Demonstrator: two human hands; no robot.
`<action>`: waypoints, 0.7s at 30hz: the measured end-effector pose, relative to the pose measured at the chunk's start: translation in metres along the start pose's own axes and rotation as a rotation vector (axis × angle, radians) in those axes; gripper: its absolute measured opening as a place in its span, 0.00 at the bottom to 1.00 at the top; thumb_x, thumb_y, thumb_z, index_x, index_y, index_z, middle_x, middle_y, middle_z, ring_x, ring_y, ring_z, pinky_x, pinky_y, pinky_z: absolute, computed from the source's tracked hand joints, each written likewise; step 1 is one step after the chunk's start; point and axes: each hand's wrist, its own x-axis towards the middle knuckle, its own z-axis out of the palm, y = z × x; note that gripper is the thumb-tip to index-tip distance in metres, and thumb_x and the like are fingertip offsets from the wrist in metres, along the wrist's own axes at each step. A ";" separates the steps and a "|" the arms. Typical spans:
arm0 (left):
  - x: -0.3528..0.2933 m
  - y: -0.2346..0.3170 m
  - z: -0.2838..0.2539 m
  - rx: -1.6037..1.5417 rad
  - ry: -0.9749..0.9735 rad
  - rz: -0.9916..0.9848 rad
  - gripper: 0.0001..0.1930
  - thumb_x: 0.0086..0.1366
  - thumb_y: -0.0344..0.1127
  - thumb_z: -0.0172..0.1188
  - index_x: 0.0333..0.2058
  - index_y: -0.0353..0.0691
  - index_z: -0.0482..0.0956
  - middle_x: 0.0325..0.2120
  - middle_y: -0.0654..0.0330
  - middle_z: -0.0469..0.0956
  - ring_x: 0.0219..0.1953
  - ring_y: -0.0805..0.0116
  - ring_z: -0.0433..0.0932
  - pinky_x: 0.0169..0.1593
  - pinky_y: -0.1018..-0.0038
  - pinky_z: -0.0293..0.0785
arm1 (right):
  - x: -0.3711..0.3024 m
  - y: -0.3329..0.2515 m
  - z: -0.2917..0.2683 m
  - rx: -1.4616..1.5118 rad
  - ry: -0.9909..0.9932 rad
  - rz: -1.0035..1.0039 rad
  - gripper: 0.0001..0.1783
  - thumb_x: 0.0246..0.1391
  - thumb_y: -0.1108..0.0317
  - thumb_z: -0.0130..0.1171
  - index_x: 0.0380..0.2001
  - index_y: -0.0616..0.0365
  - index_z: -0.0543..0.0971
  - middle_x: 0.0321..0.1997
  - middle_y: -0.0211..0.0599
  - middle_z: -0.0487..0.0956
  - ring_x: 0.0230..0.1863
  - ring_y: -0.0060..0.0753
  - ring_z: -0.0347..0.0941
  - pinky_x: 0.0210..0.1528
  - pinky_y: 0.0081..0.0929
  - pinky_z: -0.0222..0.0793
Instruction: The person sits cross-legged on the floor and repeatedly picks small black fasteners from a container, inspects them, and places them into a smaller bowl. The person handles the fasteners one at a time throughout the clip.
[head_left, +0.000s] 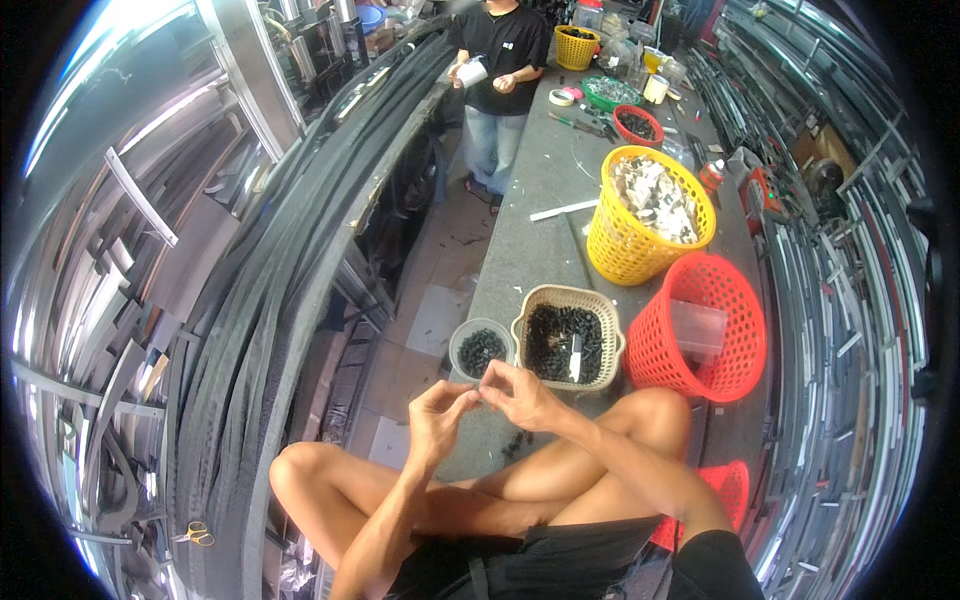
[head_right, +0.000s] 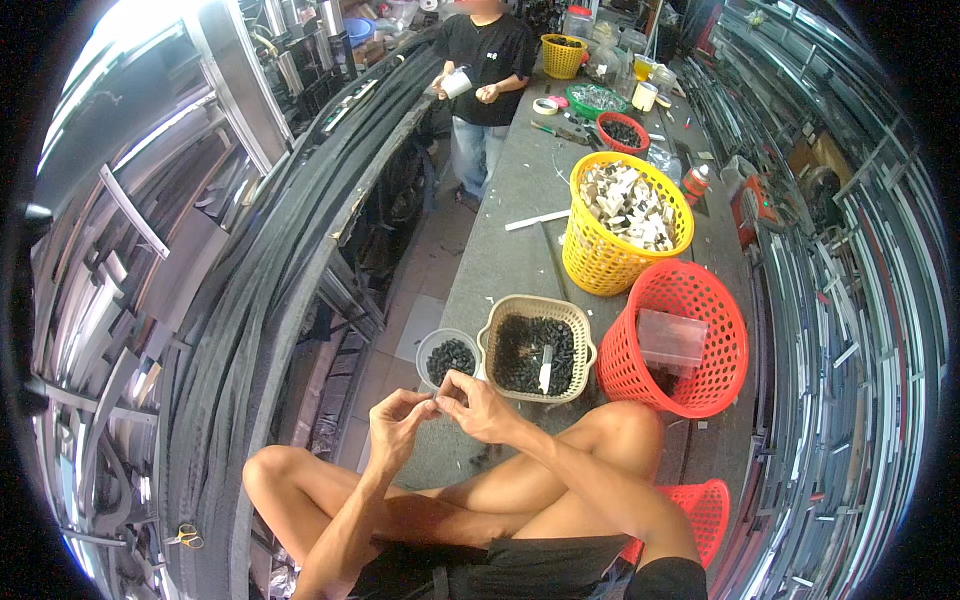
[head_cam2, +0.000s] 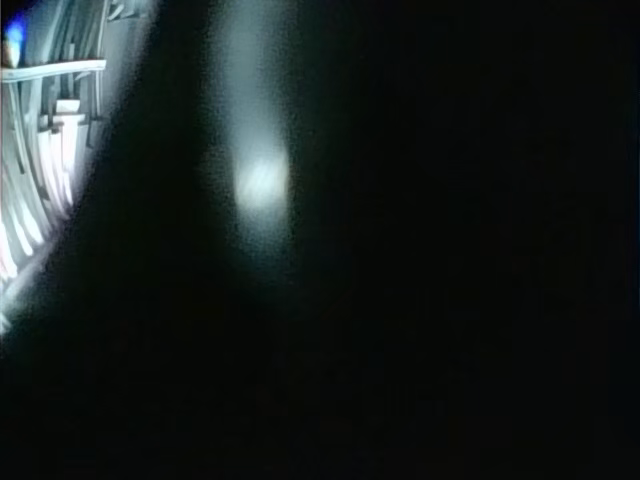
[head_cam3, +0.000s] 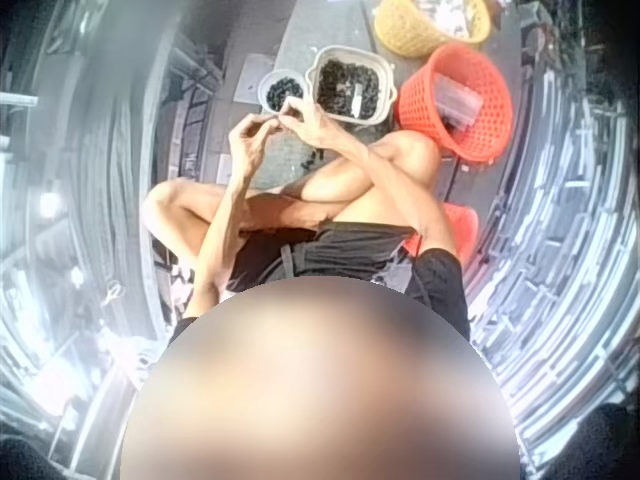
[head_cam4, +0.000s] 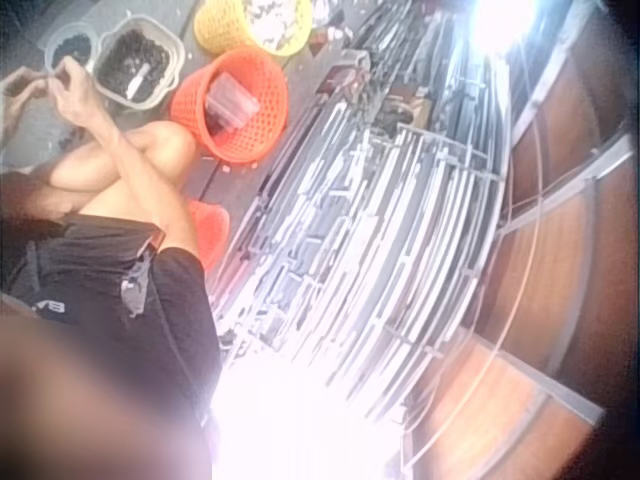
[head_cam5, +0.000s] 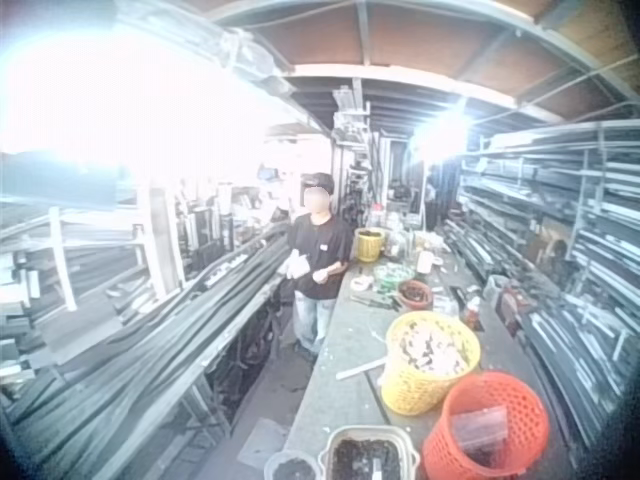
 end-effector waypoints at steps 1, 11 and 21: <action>0.001 0.001 -0.001 0.038 0.009 0.018 0.08 0.68 0.28 0.71 0.43 0.31 0.87 0.36 0.55 0.88 0.38 0.70 0.85 0.47 0.71 0.83 | 0.000 -0.003 0.001 -0.012 0.011 -0.014 0.08 0.70 0.68 0.60 0.40 0.61 0.76 0.33 0.35 0.82 0.33 0.27 0.79 0.37 0.27 0.74; -0.001 0.008 0.004 0.069 0.018 -0.054 0.08 0.68 0.29 0.71 0.41 0.28 0.86 0.34 0.54 0.88 0.35 0.71 0.85 0.42 0.75 0.82 | -0.014 -0.003 0.026 0.030 0.169 0.009 0.09 0.75 0.65 0.52 0.44 0.61 0.72 0.32 0.37 0.80 0.31 0.27 0.78 0.34 0.30 0.75; -0.001 0.015 0.001 0.132 0.047 -0.076 0.09 0.68 0.29 0.71 0.41 0.27 0.86 0.33 0.55 0.87 0.34 0.72 0.83 0.41 0.73 0.81 | -0.010 0.001 0.028 0.092 0.144 0.001 0.09 0.74 0.67 0.55 0.42 0.62 0.72 0.33 0.37 0.82 0.31 0.25 0.78 0.35 0.27 0.76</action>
